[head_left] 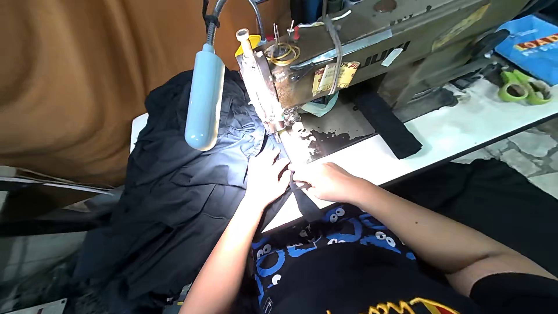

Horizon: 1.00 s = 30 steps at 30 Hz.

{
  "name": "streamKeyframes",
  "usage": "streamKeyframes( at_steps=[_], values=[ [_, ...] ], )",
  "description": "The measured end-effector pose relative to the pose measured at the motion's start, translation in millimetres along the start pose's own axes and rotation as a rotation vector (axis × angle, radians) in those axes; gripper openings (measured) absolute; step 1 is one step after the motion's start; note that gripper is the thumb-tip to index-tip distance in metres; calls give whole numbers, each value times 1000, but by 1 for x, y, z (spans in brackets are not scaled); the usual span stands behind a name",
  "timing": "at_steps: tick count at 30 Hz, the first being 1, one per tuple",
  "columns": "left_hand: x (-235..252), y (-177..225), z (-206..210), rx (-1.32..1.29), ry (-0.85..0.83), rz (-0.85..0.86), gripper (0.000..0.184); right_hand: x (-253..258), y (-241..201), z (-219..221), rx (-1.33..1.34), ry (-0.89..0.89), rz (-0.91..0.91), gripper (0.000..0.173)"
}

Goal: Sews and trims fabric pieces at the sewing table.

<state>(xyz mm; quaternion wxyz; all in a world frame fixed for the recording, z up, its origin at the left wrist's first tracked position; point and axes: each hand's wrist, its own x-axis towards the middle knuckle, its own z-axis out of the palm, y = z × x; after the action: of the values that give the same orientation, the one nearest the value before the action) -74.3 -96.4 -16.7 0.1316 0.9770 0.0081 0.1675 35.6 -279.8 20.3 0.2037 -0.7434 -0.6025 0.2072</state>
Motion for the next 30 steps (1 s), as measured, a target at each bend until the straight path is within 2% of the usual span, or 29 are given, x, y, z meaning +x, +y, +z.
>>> streamKeyframes(
  at_steps=[8, 11, 13, 15, 16, 18, 20, 23, 24, 25, 27, 28, 30],
  values=[
    [18, -13, 0, 40, -24, -57, 33, 22, 7, -7, -9, -4, 71, 23],
    [23, -10, -11, 49, -37, -52, 28, 21, 4, -8, -14, -14, 77, 23],
    [30, -11, -24, 90, 58, -53, 24, 20, 2, -11, -12, -23, 75, 26],
    [38, -17, -34, 168, 119, -123, 31, 20, 2, -10, -17, -19, 74, 26],
    [41, -20, -38, 198, 78, -184, 36, 20, 2, -9, -20, -22, 77, 26],
    [47, -26, -43, 213, -58, -243, 35, 21, 4, -8, -30, -31, 68, 27],
    [47, -29, -47, 187, -148, -175, 25, 20, 9, -9, -23, -28, 43, 27],
    [38, -37, -44, 94, -90, 65, 18, 19, 19, -12, 54, 108, 43, 19],
    [38, -37, -45, 79, -111, 48, 18, 20, 23, -15, 61, 150, 94, 18],
    [41, -32, -48, 81, -160, -38, 22, 23, 27, -20, 61, 176, 162, 23],
    [57, -20, -61, 122, -299, -297, 32, 32, 36, -31, 77, 178, 269, 37],
    [66, -19, -62, 132, -317, -383, 33, 37, 40, -36, 88, 179, 302, 42],
    [79, -21, -62, 89, -338, -494, 34, 45, 44, -42, 136, 212, 334, 37]
  ],
)
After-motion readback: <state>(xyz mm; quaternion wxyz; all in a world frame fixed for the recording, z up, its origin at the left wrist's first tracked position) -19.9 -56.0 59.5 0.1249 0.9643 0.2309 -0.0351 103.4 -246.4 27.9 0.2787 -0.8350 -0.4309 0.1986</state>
